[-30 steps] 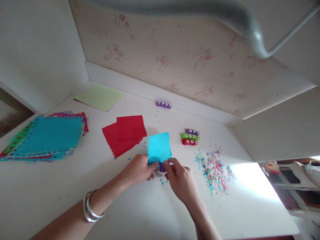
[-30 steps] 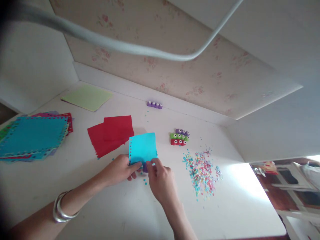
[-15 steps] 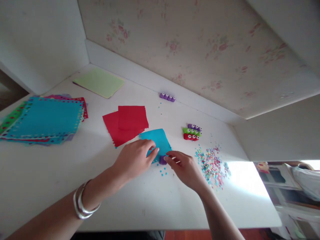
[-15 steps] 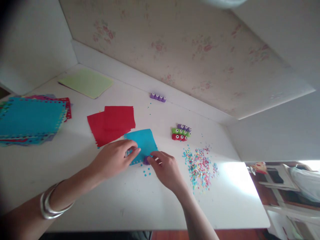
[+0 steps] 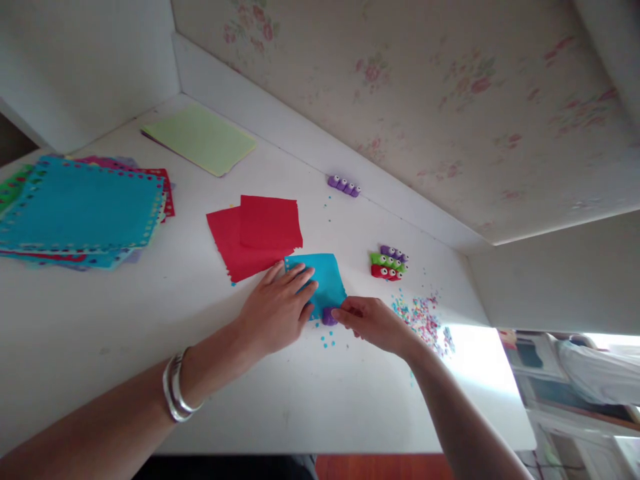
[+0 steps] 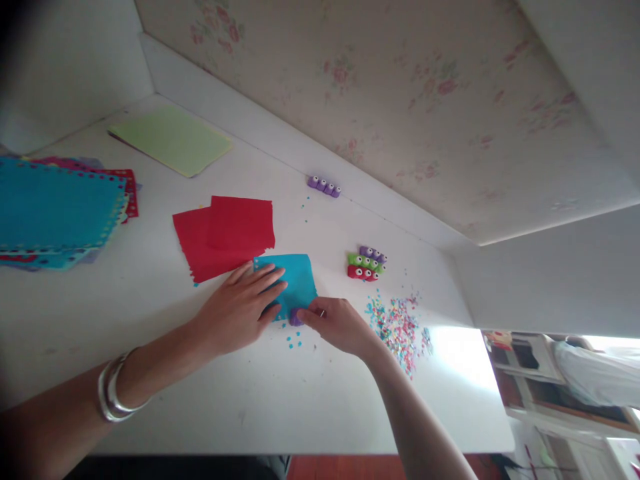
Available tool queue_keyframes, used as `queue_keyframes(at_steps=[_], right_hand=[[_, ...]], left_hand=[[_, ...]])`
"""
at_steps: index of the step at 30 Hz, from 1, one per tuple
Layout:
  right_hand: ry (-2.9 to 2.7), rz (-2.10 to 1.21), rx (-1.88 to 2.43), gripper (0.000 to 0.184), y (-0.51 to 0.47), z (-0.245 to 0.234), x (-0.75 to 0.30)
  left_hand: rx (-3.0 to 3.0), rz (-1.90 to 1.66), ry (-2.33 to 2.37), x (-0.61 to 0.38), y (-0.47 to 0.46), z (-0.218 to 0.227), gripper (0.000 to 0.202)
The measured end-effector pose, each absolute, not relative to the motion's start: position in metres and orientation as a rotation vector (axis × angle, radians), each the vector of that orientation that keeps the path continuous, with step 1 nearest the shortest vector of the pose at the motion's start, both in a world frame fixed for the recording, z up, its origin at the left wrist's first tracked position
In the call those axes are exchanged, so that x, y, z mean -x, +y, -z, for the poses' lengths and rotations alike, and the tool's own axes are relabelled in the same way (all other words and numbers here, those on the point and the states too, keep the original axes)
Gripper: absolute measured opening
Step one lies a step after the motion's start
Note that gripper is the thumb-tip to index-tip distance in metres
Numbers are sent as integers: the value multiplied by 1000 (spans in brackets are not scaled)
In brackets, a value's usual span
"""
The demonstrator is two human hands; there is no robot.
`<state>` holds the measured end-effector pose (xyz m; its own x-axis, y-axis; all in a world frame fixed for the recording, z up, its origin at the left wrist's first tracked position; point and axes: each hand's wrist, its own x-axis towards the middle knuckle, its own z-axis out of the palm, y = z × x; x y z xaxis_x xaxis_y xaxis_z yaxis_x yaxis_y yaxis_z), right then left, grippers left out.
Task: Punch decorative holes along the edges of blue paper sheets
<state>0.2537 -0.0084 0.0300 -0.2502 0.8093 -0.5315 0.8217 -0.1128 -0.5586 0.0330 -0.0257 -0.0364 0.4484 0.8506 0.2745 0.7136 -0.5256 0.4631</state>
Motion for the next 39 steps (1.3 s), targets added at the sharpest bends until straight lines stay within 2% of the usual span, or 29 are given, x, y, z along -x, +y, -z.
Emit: queue_keyframes(at_steps=[6,39], right_hand=[[1998,1393,-1853,40,-1,-30,-255],[1798,1413,-1703,39,28,-33,-246]], left_hand=[[-2406,-711,1339,-34,-26,37,33],[-2343,-770,1307,-36,-23,31,30]])
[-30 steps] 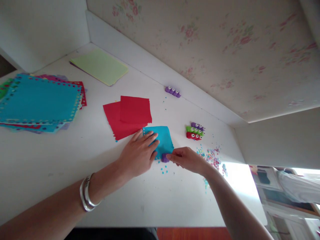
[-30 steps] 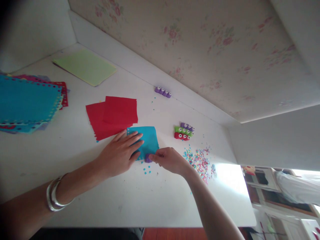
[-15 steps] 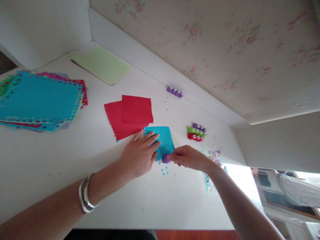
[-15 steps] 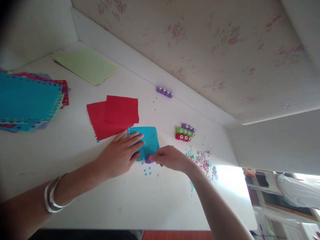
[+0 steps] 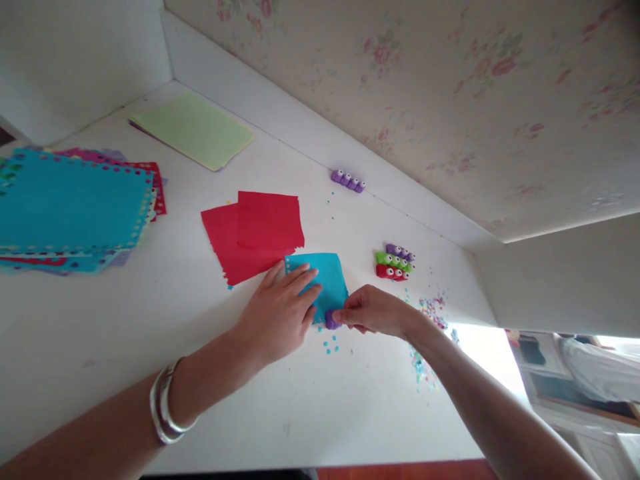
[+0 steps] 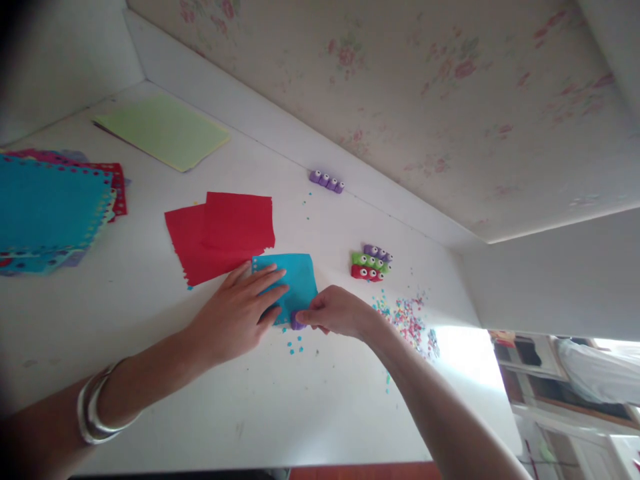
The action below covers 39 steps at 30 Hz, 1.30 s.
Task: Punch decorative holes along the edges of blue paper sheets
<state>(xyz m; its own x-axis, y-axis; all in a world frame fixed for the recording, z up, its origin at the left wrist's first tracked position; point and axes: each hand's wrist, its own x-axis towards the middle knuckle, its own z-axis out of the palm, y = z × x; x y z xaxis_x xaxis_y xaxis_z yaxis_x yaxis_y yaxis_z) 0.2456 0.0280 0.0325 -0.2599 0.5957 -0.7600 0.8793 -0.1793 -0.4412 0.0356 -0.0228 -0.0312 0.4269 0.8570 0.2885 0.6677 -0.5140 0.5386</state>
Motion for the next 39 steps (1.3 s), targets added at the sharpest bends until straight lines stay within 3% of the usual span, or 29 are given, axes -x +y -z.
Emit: queue_keyframes(at_steps=[7,11,17,31,37,39], right_hand=[[1758,1583,-1651,28,31,-33,-244],[1794,1575,-1681,36,29,-33,-252],[1863,1474,-1673,32,16,-38,-266],[2392,596,-1774,29,-52,-47,-253],[2378,1106,-1927,21,-31,-70,-279],[2402,1259,-2121,28,-8,-73,-301]], left_hand=[[-2410,-807,991,-54,-29,29,33],[-2444,-762,1094,-47,-25,35,34],[-2523,-730,1213,-37,-17,38,27],[-2491,-771,1352,-38,-17,37,28],[-2531,-795,1338,-37,-16,40,26],[-2545,-804,1336,-37,-15,42,25]])
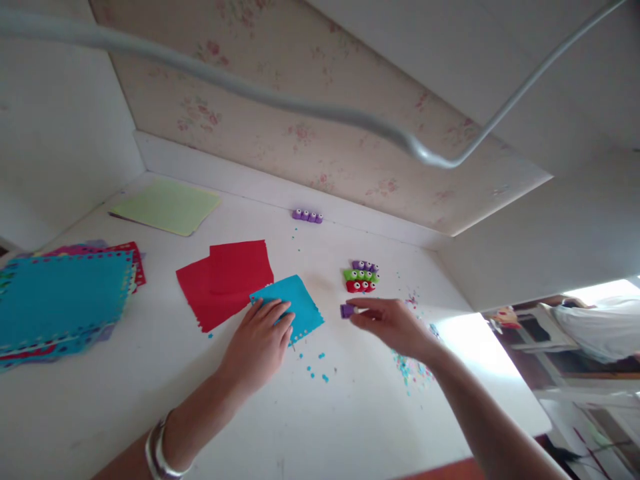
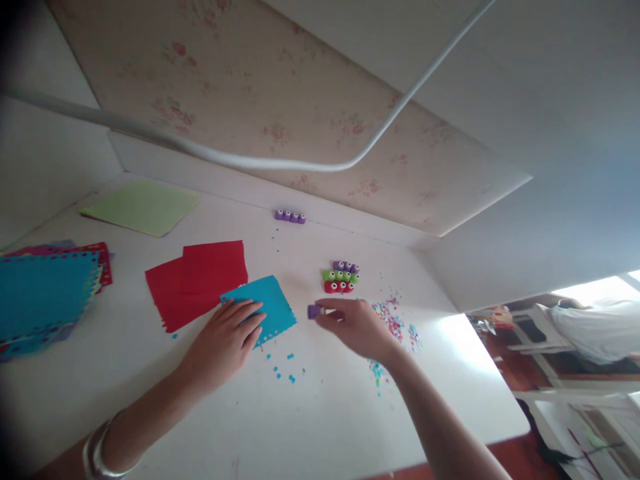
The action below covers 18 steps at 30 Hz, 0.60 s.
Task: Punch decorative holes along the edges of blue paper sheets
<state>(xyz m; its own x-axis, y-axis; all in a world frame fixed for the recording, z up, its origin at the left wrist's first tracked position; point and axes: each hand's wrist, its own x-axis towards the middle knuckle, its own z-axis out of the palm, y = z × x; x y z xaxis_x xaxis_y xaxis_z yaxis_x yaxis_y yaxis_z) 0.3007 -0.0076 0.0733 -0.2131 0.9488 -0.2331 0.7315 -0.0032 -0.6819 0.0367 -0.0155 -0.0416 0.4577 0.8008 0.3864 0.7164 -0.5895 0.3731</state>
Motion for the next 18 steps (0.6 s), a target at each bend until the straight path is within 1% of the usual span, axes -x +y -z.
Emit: queue_keyframes(at_steps=[2,3,5,8,10,14,18], right_hand=[[-1806,-1035,1692,41,21,-72,-322],[-1790,-1000,1698,43,36,-70,-332],[-1901,-810,1829,42,67,-67,-345],[-2287,-399,2033,36,105,-63,-352],[-2486,-265,2040,34,122,-60,-351],[-2688,-261,1984,33,143,-48,-347],[-2837,-270,1928,39,151,-42,-349]], left_hand=[[-2543,-802,1342,-37,-15,42,24],[-2538,-799,1345,-36,-15,41,24],[-2526,-799,1347,-36,-16,40,23],[-2509,-799,1349,-36,-16,37,23],[-2497,-788,1349,-37,-16,37,23],[-2466,-771,1347,-37,-16,36,23],[-2453,-781,1355,-37,-16,36,23]])
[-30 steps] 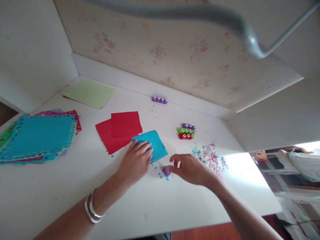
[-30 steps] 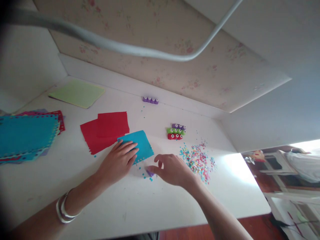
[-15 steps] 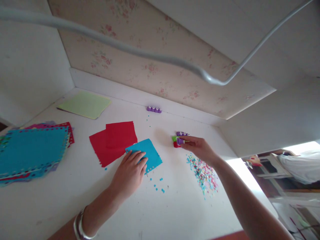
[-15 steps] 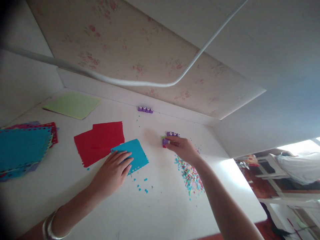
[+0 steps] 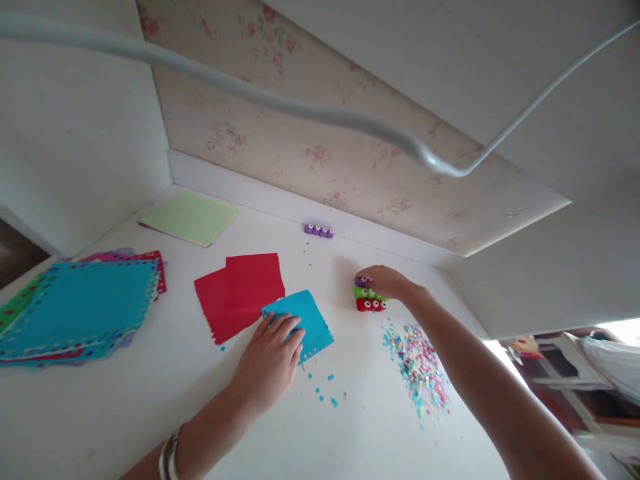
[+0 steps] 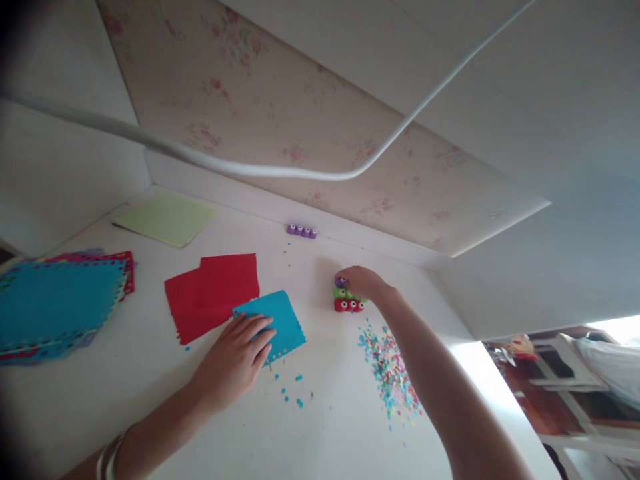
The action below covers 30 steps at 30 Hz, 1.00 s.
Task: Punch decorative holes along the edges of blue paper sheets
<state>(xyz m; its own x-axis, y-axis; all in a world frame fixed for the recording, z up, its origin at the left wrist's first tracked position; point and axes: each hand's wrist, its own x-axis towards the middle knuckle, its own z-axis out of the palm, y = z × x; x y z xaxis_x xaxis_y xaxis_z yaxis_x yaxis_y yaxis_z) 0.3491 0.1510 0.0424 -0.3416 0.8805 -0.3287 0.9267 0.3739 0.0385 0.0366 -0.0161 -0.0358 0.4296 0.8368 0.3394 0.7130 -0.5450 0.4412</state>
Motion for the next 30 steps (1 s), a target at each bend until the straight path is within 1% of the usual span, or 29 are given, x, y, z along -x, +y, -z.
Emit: queue_keyframes(at_steps=[4,9,18,21,26,30], right_hand=[[2362,220,-1531,48,155,-48,-348],[2437,122,-1642,55,174,-50,-321],[2557,94,-1769,72,248,-15,-268],[2552,103,-1781,69,259,-9,-266],[2541,83,-1873,55,263,-8,-268],[2547,120,-1946,39,258,-9,-271]], left_hand=[[-2448,-776,1357,-36,-17,36,23],[-2442,-823,1369,-36,-16,35,23],[-2432,-939,1538,-25,-5,28,27],[-2450,-873,1644,-20,-2,28,31],[-2421,-737,1816,-12,1,30,46],[-2435,-694,1785,-10,1,26,40]])
